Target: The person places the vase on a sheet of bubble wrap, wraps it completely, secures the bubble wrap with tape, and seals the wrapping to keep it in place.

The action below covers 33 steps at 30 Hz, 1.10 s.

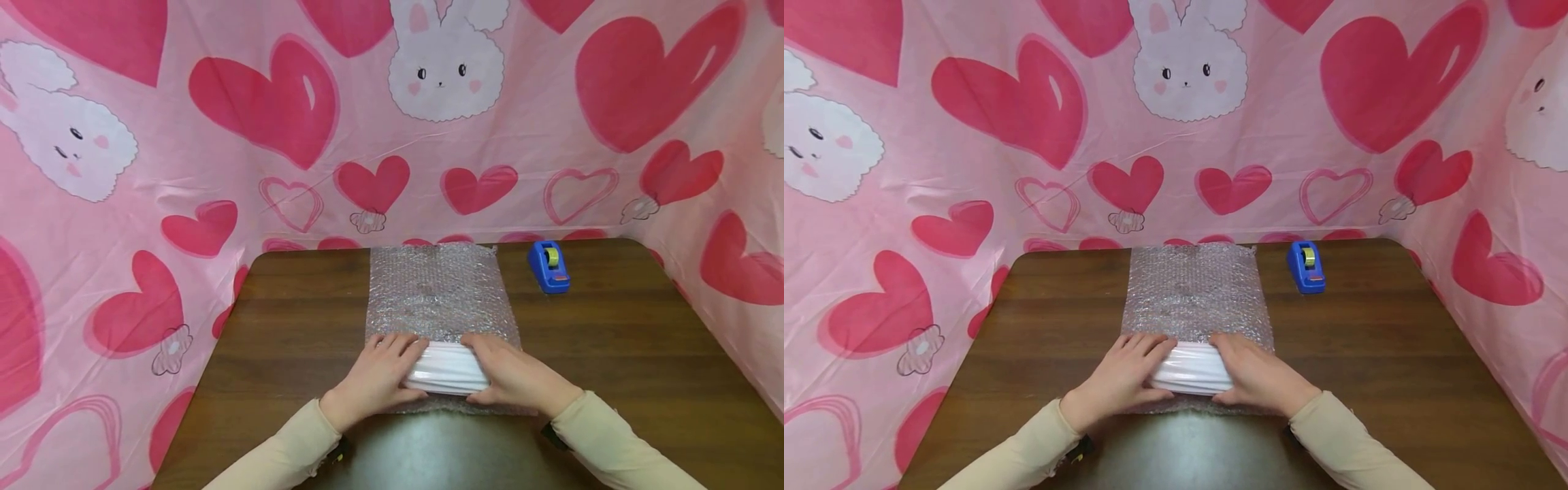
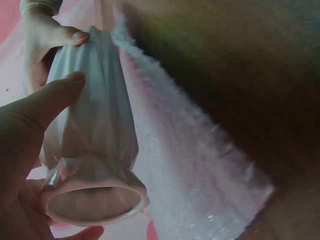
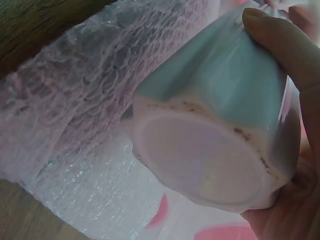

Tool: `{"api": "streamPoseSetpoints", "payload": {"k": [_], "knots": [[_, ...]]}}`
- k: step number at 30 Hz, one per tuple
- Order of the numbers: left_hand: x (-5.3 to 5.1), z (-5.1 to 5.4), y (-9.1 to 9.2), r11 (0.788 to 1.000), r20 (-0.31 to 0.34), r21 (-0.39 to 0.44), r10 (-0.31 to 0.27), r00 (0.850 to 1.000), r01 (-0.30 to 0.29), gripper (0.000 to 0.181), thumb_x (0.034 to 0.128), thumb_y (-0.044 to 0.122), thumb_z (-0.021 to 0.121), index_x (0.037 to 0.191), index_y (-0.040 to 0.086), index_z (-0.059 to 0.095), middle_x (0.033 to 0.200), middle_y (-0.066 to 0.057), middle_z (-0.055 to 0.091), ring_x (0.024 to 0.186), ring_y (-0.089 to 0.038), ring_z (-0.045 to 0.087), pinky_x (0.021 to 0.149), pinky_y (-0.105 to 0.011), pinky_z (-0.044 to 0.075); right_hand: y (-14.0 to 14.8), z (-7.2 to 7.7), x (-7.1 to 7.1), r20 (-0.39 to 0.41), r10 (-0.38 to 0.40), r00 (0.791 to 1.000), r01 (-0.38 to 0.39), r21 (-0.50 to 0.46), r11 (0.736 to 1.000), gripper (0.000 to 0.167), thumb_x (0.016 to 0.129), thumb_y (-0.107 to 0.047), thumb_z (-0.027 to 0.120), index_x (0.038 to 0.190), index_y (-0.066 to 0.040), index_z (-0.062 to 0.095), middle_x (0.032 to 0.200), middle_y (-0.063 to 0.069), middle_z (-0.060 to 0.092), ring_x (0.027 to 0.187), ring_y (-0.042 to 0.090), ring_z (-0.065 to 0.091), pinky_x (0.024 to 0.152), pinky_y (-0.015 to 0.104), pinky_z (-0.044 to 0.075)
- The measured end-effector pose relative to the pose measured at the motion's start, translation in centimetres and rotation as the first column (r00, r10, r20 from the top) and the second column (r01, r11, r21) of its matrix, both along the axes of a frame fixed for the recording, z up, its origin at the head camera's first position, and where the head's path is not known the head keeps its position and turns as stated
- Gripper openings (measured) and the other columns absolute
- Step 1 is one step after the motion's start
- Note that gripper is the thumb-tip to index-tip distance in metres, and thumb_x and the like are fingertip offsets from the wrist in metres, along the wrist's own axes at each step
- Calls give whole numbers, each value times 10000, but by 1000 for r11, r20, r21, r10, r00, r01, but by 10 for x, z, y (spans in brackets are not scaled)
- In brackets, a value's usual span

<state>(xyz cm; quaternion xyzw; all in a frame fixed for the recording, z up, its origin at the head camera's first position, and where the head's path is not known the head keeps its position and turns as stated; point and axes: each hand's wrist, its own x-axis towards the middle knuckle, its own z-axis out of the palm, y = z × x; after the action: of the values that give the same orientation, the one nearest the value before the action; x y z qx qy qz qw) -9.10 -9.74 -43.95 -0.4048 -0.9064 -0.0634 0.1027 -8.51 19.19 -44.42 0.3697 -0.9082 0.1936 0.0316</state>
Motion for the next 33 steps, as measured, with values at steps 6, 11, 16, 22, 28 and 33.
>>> {"api": "streamPoseSetpoints", "payload": {"k": [6,11,16,22,28,33], "knots": [[3,-13,1,1000,-7,3,14,1000,-14,833,829,633,786,1471,175,518,1333,-40,618,1177,-221,602,958,-472,471,-1,-4,0,35,-4,999,4,16,1000,835,718,-367,963,1316,-1,511,1132,78,650,1000,193,625,861,426,557],[10,-22,4,998,13,-30,47,999,-47,1002,752,754,767,1488,136,483,1399,-80,591,1244,-243,582,1051,-573,435,-2,-8,1,30,-1,1000,0,18,1000,815,711,-362,959,1305,-12,524,1086,43,646,961,168,622,825,401,553],[17,-27,10,992,-62,-90,79,995,-85,1200,644,854,754,1504,69,465,1457,-133,558,1317,-285,538,1058,-604,433,-3,-10,-1,4,14,1000,-14,19,1000,804,714,-374,954,1296,-22,524,1073,31,638,950,157,614,822,387,552],[27,-37,20,973,-173,-183,112,979,-143,1336,625,882,734,1557,-9,383,1485,-163,536,1358,-317,505,1071,-652,407,-1,-8,-1,-2,29,1000,-29,40,999,785,742,-381,942,1294,-16,520,1082,29,630,956,177,614,835,408,549],[26,-42,24,966,-252,-176,139,958,-187,1198,694,788,783,1524,0,429,1454,-152,558,1325,-300,525,1059,-634,424,-3,-7,-2,-33,45,998,-44,52,998,773,752,-372,936,1298,-8,527,1109,33,628,978,194,617,866,420,548],[22,-39,22,976,-259,-133,134,957,-172,1022,779,696,778,1487,20,485,1394,-144,604,1279,-292,573,1031,-608,463,-8,-6,0,-95,64,993,-57,73,996,764,737,-371,941,1278,-2,547,1109,55,636,985,213,626,878,426,550]]}}
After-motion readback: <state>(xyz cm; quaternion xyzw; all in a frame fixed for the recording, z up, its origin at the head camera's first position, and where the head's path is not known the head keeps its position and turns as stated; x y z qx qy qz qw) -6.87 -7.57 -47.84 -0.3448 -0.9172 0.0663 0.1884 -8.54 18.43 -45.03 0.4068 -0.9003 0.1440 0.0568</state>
